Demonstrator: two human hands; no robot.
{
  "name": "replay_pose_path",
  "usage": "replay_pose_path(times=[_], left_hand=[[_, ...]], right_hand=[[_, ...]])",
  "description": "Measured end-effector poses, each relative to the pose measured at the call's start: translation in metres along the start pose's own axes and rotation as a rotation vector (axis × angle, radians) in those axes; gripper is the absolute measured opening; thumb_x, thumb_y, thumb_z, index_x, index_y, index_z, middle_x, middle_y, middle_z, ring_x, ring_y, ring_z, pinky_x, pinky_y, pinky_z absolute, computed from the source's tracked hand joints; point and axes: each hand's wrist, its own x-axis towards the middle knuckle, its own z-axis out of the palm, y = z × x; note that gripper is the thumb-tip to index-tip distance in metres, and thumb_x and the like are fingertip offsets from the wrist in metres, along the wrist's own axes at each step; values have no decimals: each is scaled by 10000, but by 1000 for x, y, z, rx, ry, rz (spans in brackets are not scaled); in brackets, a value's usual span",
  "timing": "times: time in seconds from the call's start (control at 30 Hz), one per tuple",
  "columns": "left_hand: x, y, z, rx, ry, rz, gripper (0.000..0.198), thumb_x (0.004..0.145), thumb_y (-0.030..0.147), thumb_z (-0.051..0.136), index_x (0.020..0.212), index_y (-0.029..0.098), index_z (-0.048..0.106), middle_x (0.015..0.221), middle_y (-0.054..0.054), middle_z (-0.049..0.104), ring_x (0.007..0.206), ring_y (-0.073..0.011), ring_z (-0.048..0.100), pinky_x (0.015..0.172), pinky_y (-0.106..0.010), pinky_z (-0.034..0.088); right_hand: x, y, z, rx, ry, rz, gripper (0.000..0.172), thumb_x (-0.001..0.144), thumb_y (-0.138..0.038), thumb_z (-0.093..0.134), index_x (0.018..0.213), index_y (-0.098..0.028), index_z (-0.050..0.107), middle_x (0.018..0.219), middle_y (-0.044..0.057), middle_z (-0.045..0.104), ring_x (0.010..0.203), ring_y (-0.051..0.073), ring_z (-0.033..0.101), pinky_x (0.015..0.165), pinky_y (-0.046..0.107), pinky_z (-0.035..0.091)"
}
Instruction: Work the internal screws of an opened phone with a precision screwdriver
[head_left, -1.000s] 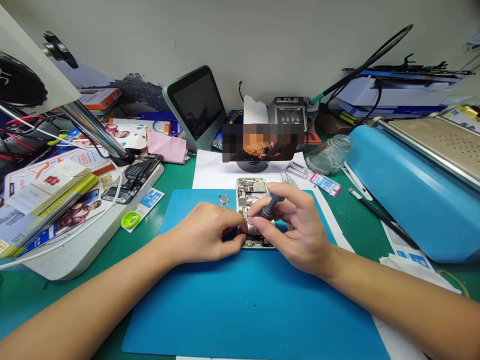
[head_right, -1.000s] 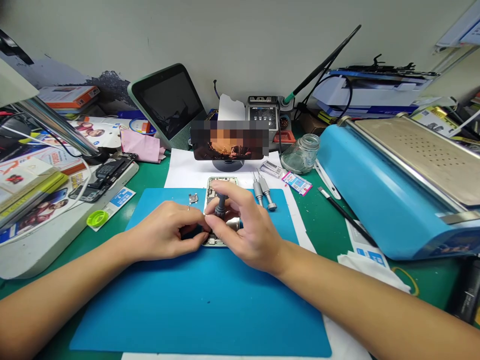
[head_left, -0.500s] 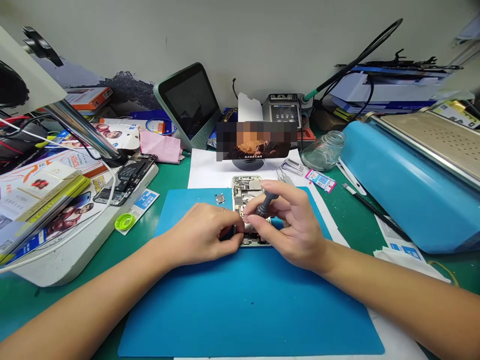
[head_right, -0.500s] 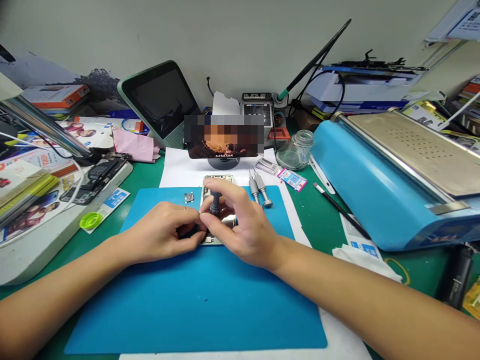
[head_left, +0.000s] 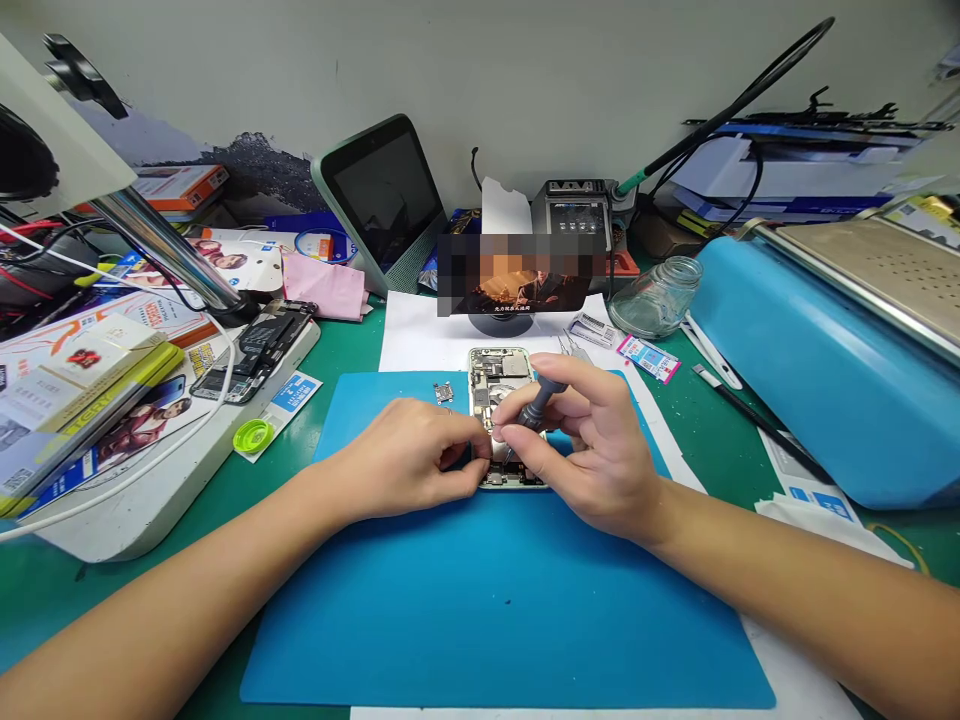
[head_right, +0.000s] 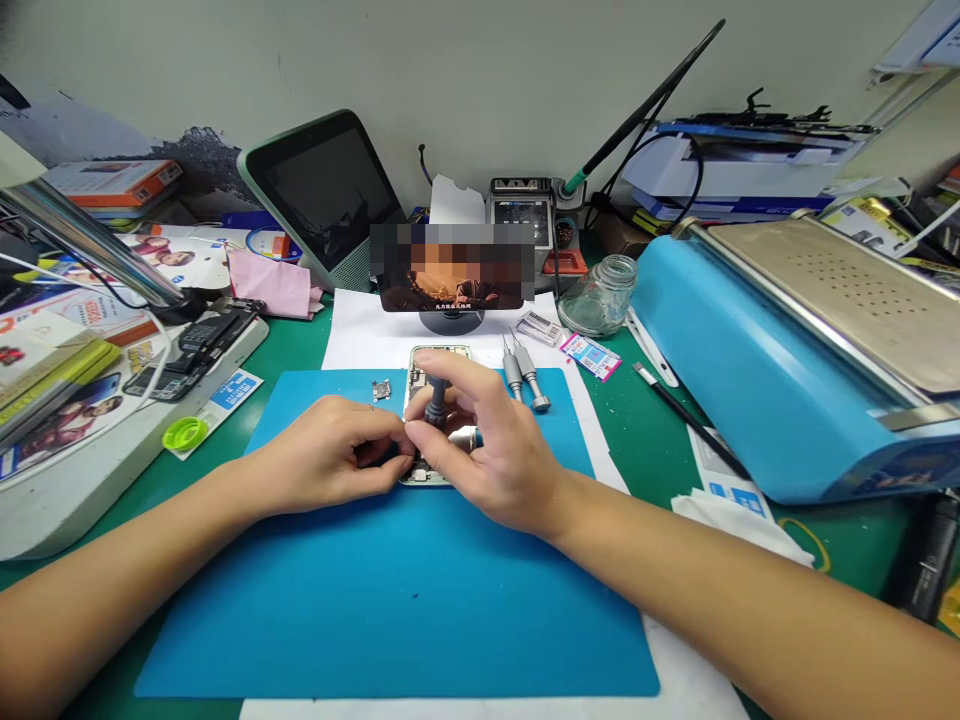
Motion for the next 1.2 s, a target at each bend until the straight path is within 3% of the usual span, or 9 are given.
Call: replay_pose_path(times=[0.57, 0.8, 1.2], left_hand=[[1, 2, -2, -33, 17, -58, 40, 832, 163, 596, 803, 190, 604, 584, 88, 456, 518, -67, 393, 530, -216, 266], [0, 4, -4, -40, 6, -67, 65, 800, 138, 575, 822, 198, 569, 594, 89, 449, 528, -76, 407, 541, -225, 279], [2, 5, 0, 18, 16, -83, 70, 855, 203, 578, 848, 211, 508, 635, 80, 468, 558, -95, 423, 556, -249, 259]], right_hand=[[0, 0, 0, -26, 4, -4, 665, 898, 2, 644, 1425, -319, 395, 1039, 7, 635, 900, 126, 698, 734, 263, 628], [1, -3, 1, -17, 11, 38, 576, 920, -42, 648, 1372, -311, 414, 1037, 14, 641, 917, 145, 712, 738, 282, 644], [0, -3, 2, 17, -22, 46, 584, 919, -29, 643, 1350, -337, 398, 1062, 16, 639, 983, 156, 727, 793, 307, 671]])
